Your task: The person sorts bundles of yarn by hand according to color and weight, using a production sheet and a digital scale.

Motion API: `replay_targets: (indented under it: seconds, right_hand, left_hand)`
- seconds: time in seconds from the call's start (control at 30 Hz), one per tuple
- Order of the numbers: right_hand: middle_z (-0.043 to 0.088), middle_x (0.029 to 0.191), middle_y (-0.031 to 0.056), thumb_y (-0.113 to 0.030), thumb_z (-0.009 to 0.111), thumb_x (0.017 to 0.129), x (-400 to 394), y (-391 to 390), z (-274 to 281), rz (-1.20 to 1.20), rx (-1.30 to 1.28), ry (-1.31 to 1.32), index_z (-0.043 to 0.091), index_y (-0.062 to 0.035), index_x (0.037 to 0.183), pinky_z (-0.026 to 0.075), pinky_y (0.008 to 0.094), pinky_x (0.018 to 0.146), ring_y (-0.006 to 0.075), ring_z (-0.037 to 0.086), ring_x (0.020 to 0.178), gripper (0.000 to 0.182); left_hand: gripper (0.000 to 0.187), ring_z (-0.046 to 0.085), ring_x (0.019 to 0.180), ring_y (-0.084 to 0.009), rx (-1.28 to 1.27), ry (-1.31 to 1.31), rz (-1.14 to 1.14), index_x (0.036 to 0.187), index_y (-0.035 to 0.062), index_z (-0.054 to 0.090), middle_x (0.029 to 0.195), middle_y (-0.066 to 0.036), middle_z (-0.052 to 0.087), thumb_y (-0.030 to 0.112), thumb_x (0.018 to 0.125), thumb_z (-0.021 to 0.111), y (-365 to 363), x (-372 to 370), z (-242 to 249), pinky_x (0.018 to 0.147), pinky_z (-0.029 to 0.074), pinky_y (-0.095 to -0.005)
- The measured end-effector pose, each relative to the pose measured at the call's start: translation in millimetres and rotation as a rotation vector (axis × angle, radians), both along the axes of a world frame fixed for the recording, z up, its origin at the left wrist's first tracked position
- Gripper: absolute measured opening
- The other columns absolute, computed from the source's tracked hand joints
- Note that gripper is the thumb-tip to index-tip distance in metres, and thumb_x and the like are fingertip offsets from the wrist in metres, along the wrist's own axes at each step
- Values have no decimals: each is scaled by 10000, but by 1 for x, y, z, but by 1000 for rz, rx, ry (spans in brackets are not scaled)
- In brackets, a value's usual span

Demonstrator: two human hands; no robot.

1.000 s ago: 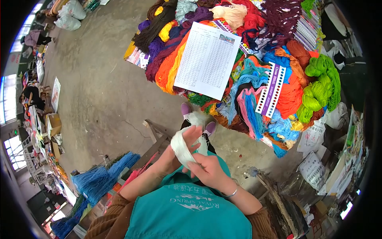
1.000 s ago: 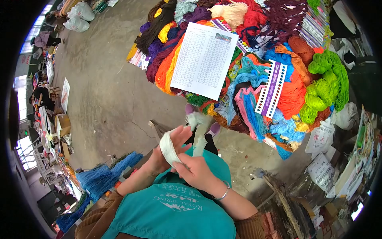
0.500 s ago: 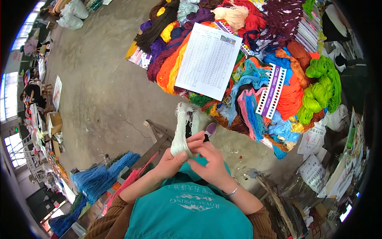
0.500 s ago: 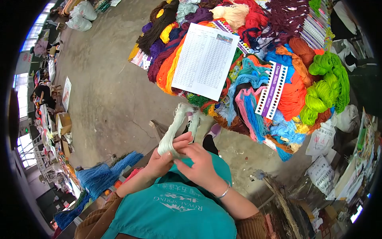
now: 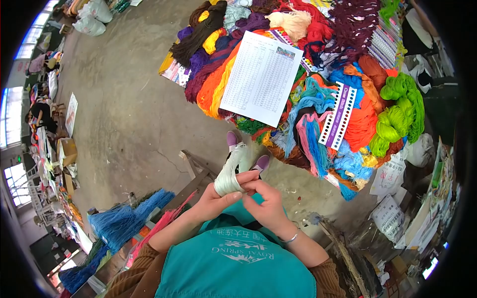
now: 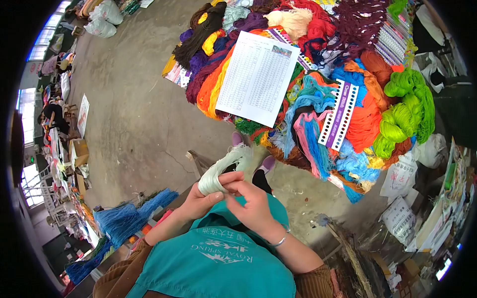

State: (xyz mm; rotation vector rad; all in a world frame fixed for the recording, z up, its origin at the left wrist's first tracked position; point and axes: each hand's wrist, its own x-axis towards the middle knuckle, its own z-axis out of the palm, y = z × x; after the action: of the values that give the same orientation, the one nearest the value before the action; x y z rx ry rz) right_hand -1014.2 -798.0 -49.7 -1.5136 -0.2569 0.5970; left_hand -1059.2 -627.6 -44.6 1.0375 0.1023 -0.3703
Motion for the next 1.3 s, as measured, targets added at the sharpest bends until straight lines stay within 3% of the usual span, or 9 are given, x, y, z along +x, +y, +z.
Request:
replay_targets:
  seconds: [0.17,0.43,0.7,0.8,0.97,1.03,1.1,1.23,1.3]
  right_hand:
    - [661,886,109,-4,658,816,3,-1,3,28,-72,-100,642,-4,993,518,291,690,205,656,759,178]
    - [668,872,109,-31,678,829,6,7,1,16,-73,-107,633,-4,996,521,294,689,169,651,765,175]
    - [652,826,52,-58,680,844,22,40,6,-23,-69,63,627,-13,959,492,272,702,119,628,781,134]
    - [652,848,63,-55,671,845,33,63,4,7,-81,119,624,-14,945,494,274,733,126,635,820,118]
    - [656,877,64,-74,661,850,49,122,-14,11,-132,-105,625,-1,944,482,285,798,126,616,884,124]
    - [659,901,55,-70,648,857,57,154,-20,18,-46,3,621,1,938,474,274,784,122,607,878,111]
    - [654,910,56,-58,614,874,66,189,-19,-77,257,516,607,-7,945,467,267,783,117,595,858,87]
    - [625,900,40,-64,573,900,92,267,-7,-75,484,581,555,-29,965,442,245,801,84,565,836,76]
    - [626,920,42,-71,583,888,101,301,-2,15,385,468,551,-11,1022,464,275,787,100,574,856,150]
  left_hand:
    - [461,471,1282,-208,74,-58,-32,1424,-29,405,1469,-122,421,149,1010,498,1,3,0,1062,387,-376]
    - [482,522,1234,-232,199,-50,44,1404,-9,433,1482,-131,362,133,968,581,-1,-1,-4,1017,445,-391]
    - [468,576,1110,-142,187,143,221,1400,19,456,1213,-63,608,135,968,597,21,11,-3,983,448,-322]
    - [481,566,1112,-132,226,163,199,1395,19,464,1202,-61,612,143,957,619,50,24,-1,980,450,-312]
    - [513,570,1088,-124,251,122,115,1390,25,474,1171,-46,629,149,929,661,122,49,-5,975,450,-307]
    - [526,572,1085,-123,211,88,125,1395,23,466,1168,-44,631,146,924,667,156,55,-7,976,450,-306]
    - [561,576,1068,-109,148,70,164,1408,21,445,1171,-33,629,140,912,681,191,62,-7,968,454,-296]
    - [538,577,1035,-98,48,98,205,1390,11,452,1195,-32,611,125,914,673,262,72,-1,943,456,-277]
    - [642,504,1239,-184,4,107,190,1421,-10,387,1335,-77,533,140,881,701,298,76,-3,1066,384,-367]
